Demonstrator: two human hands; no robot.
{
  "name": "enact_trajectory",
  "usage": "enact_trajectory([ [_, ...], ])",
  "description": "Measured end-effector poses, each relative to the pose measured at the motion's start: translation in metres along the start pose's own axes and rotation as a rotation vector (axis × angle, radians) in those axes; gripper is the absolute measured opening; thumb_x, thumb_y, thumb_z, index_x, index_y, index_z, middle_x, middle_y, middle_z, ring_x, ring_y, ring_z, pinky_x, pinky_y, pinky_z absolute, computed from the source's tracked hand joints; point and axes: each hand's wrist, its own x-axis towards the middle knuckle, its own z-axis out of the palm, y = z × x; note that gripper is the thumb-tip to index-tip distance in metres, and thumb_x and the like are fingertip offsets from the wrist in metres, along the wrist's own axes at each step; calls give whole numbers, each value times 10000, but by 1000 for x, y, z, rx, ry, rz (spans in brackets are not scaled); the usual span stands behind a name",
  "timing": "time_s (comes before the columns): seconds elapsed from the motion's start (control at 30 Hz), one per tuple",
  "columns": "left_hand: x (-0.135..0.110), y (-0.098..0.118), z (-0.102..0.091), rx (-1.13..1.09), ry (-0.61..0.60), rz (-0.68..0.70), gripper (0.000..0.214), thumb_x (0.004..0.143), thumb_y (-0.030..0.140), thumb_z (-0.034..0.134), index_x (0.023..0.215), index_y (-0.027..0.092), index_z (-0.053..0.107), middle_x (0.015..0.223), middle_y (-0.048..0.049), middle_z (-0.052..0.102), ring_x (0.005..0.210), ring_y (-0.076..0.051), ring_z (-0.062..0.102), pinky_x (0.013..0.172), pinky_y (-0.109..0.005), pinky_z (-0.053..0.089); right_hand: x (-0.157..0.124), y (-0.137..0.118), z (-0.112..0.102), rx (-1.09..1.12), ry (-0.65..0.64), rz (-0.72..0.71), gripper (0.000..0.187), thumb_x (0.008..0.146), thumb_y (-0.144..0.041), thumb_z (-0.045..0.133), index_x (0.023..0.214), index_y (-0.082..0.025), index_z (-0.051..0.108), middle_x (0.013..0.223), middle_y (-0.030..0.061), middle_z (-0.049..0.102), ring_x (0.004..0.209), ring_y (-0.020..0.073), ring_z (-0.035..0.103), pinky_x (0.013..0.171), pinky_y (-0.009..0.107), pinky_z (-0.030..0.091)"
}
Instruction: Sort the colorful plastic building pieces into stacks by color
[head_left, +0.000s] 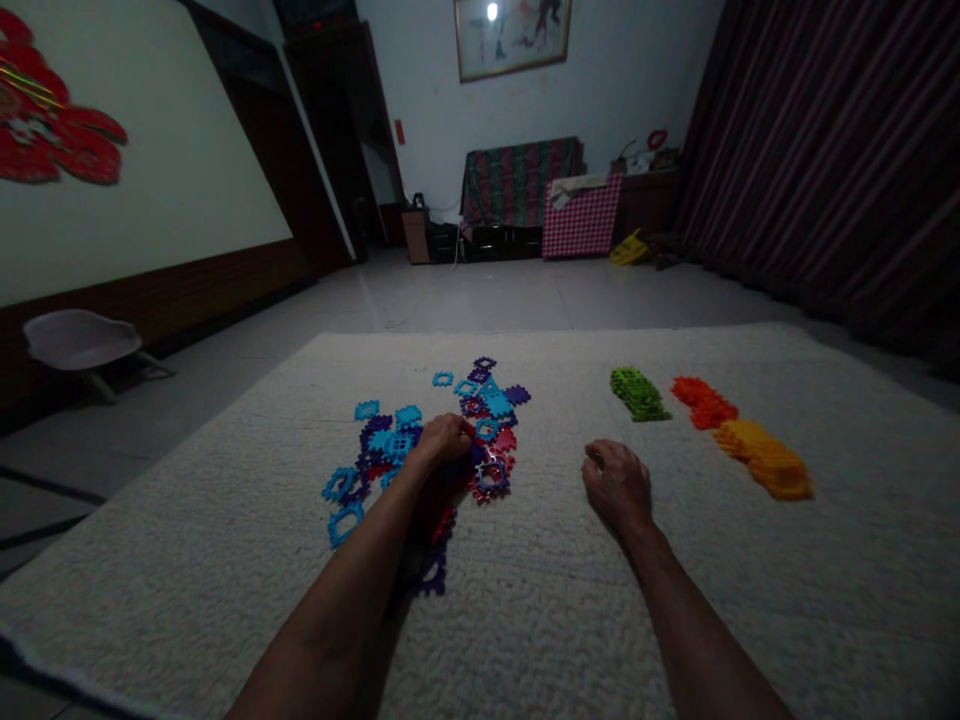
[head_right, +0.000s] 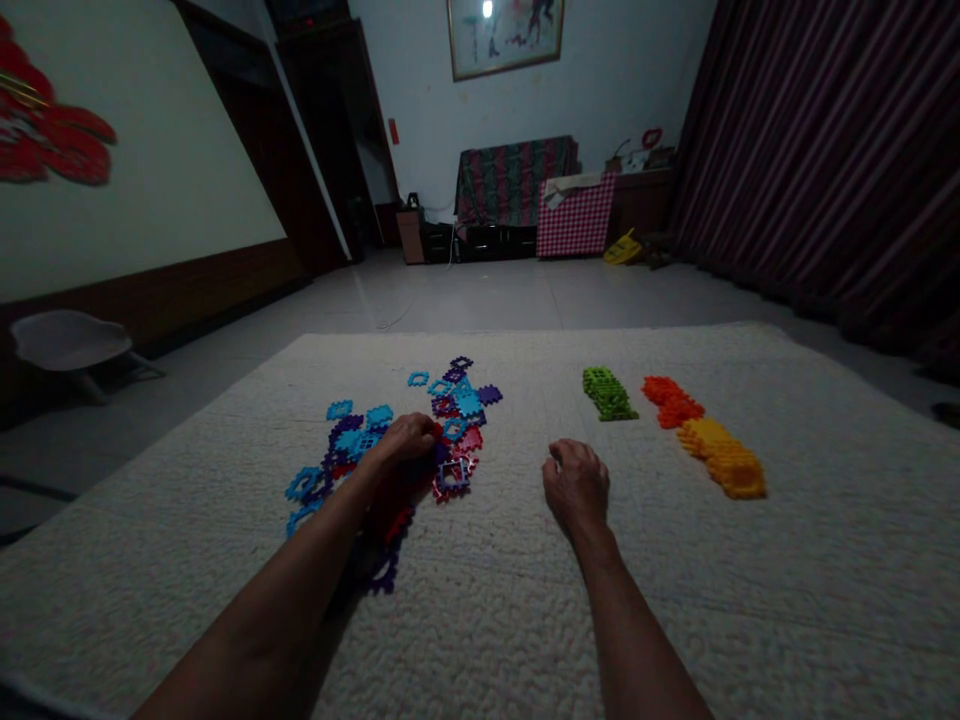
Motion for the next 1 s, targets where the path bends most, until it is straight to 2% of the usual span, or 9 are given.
enact_trajectory([
  [0.07,4,1,-7,-26,-9,2,291,839,303,547,1027,249,763,1036,-49,756,984,-212,679,813,-257,490,0,-1,0,-6,-2,7,219,840,-198,510,992,-191,668,1142,97,689,1071,250,584,892,388,390],
  [0.13,12,5,-9,-39,40,-47,312,872,342,515,1024,224,761,1023,-74,756,988,-225,679,813,-268,492,1,-1,0,-5,0,9,220,837,-190,511,990,-193,670,1138,96,690,1061,246,583,890,386,388],
  [0.23,27,12,-4,-17,160,-139,352,909,308,467,1123,196,724,1137,-115,722,1076,-241,655,880,-292,490,1,-1,0,1,5,6,219,846,-194,506,989,-196,672,1143,97,688,1057,244,580,896,389,386],
  [0.33,42,20,6,-2,199,-132,372,908,277,485,1223,203,668,1255,-112,670,1155,-232,621,941,-291,479,1,0,1,5,5,12,217,845,-202,512,993,-195,670,1143,96,687,1059,248,581,901,395,386],
  [0.6,60,32,9,26,162,-127,320,880,285,507,1082,198,740,1147,-127,716,1105,-262,650,928,-328,481,1,-2,1,-2,26,1,195,847,-197,513,972,-211,662,1127,85,688,1061,243,565,892,381,370],
  [0.7,71,38,10,46,193,-73,386,900,324,494,1212,196,681,1248,-129,679,1187,-263,608,989,-342,448,2,-2,0,-5,6,9,193,848,-197,519,976,-210,664,1128,82,687,1055,242,564,893,379,368],
  [0.77,81,42,12,47,166,-14,442,877,374,546,1271,194,634,1313,-122,644,1228,-260,578,993,-332,444,2,-3,-1,-2,1,17,195,852,-197,517,979,-207,665,1130,83,686,1059,242,565,895,380,367],
  [0.87,93,44,13,44,86,22,426,836,443,608,1166,183,677,1251,-110,676,1162,-254,613,923,-302,476,3,-4,-1,12,-1,24,196,849,-195,522,980,-204,667,1115,83,689,1051,242,568,891,379,369],
  [1.0,100,44,12,54,33,17,359,837,429,604,1080,185,708,1178,-106,704,1092,-245,645,866,-284,489,3,-4,0,16,16,23,193,838,-192,531,975,-209,666,1093,79,692,1032,241,567,883,376,365],
])
